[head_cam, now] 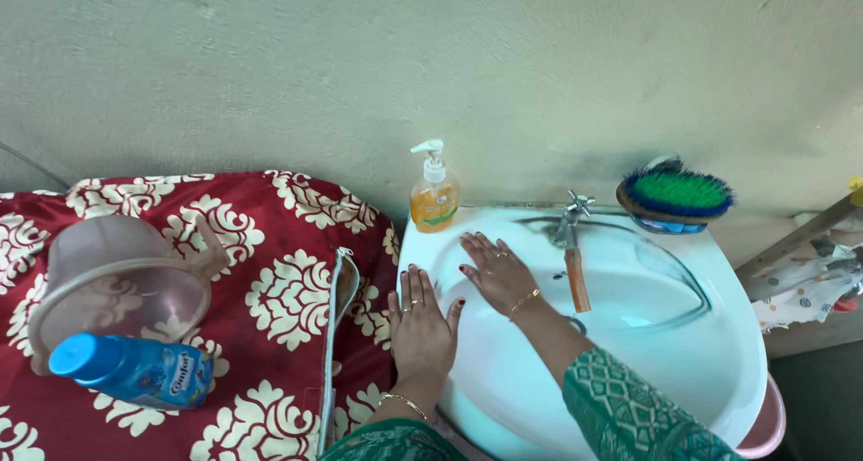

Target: The person wipes the inner and outer surfaces of a white pedestal sink with a yellow sponge, including the faucet and the basin rim.

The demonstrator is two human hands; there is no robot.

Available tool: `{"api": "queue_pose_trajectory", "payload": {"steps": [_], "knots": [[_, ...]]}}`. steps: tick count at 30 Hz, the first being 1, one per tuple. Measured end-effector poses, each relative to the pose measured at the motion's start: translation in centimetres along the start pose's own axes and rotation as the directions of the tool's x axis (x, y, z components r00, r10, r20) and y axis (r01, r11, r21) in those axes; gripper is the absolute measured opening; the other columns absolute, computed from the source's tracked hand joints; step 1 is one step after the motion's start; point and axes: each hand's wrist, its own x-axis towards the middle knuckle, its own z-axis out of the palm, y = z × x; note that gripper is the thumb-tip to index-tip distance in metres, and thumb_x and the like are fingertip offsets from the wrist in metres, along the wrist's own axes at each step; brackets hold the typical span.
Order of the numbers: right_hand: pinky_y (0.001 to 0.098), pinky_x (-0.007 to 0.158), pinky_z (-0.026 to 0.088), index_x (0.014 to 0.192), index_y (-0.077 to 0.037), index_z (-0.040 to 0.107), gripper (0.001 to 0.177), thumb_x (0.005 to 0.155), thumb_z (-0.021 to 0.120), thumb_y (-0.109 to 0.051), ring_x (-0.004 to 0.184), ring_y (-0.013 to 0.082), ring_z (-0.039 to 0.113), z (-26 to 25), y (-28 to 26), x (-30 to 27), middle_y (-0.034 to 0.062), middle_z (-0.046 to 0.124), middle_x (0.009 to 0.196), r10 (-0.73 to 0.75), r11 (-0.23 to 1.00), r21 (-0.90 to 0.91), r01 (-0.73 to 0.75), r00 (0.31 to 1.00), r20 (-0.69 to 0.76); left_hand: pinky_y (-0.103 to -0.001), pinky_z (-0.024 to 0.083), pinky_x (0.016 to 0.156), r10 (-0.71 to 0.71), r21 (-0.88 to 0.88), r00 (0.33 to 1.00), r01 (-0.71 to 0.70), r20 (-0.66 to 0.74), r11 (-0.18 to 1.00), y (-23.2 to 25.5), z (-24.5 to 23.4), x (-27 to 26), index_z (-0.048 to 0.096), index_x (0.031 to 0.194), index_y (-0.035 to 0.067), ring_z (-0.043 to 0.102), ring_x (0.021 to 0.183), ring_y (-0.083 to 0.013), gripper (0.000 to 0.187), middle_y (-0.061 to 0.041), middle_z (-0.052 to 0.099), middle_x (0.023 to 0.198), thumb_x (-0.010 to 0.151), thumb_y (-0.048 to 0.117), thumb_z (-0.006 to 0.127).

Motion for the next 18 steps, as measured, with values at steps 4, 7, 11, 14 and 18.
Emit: {"api": "queue_pose_trajectory", "payload": {"steps": [4,7,11,14,18], "knots": [[0.0439,0.120,0.024,0.152,0.004,0.032,0.070,0.103,0.049,-0.042,0.149,0.0364,0.028,1.5,-2.7,0.4,0.0226,0.034,0.159,-0.047,0.992,-0.120,0.027,0.985,-0.165,-0.047,0.010,0.122,-0.001,-0.017,1.000,0.001,0.014,1.000,0.3,-0.4,0.3,0.021,0.156,0.001,0.009,0.154,-0.0249,0.082,-0.013,0.016,0.166,0.100,0.060,0.032],[0.0451,0.118,0.023,0.151,0.000,0.035,0.069,0.100,0.053,-0.042,0.148,0.0392,0.028,0.0,-2.5,-1.4,0.0261,0.032,0.158,-0.192,0.979,-0.081,0.187,0.980,-0.053,-0.046,0.009,0.123,-0.008,-0.014,1.000,0.008,0.008,1.000,-0.1,-0.2,0.0,0.021,0.156,0.002,0.009,0.155,-0.0242,0.081,-0.012,0.017,0.166,0.100,0.059,0.033],[0.0408,0.126,0.024,0.146,-0.022,0.048,0.057,0.095,0.054,-0.046,0.150,0.0220,0.038,-3.5,2.3,-1.8,0.0090,0.040,0.161,0.031,0.999,-0.011,-0.031,0.998,0.063,-0.047,0.008,0.122,-0.015,-0.012,0.999,0.015,0.031,1.000,0.2,-0.4,0.2,0.019,0.156,0.000,0.007,0.154,-0.0248,0.081,-0.014,0.015,0.166,0.102,0.060,0.030],[0.0485,0.119,0.022,0.150,0.004,0.036,0.084,0.089,0.062,-0.048,0.145,0.0339,0.034,-0.5,1.0,-2.8,0.0243,0.039,0.155,-0.200,0.978,-0.013,0.208,0.921,-0.334,-0.045,0.009,0.123,-0.041,-0.001,0.998,0.041,0.049,0.999,0.5,-0.6,0.3,0.019,0.158,0.002,0.009,0.154,-0.0226,0.082,-0.012,0.015,0.167,0.101,0.060,0.030],[0.0467,0.119,0.021,0.149,-0.004,0.042,0.071,0.094,0.062,-0.045,0.147,0.0297,0.031,1.8,1.1,-3.6,0.0176,0.036,0.158,-0.372,0.917,0.191,0.350,0.924,0.092,-0.047,0.009,0.118,-0.011,0.076,1.000,0.012,-0.018,0.997,0.8,-0.6,0.6,0.018,0.160,0.006,0.008,0.156,-0.0261,0.082,-0.012,0.013,0.170,0.098,0.058,0.030]]}}
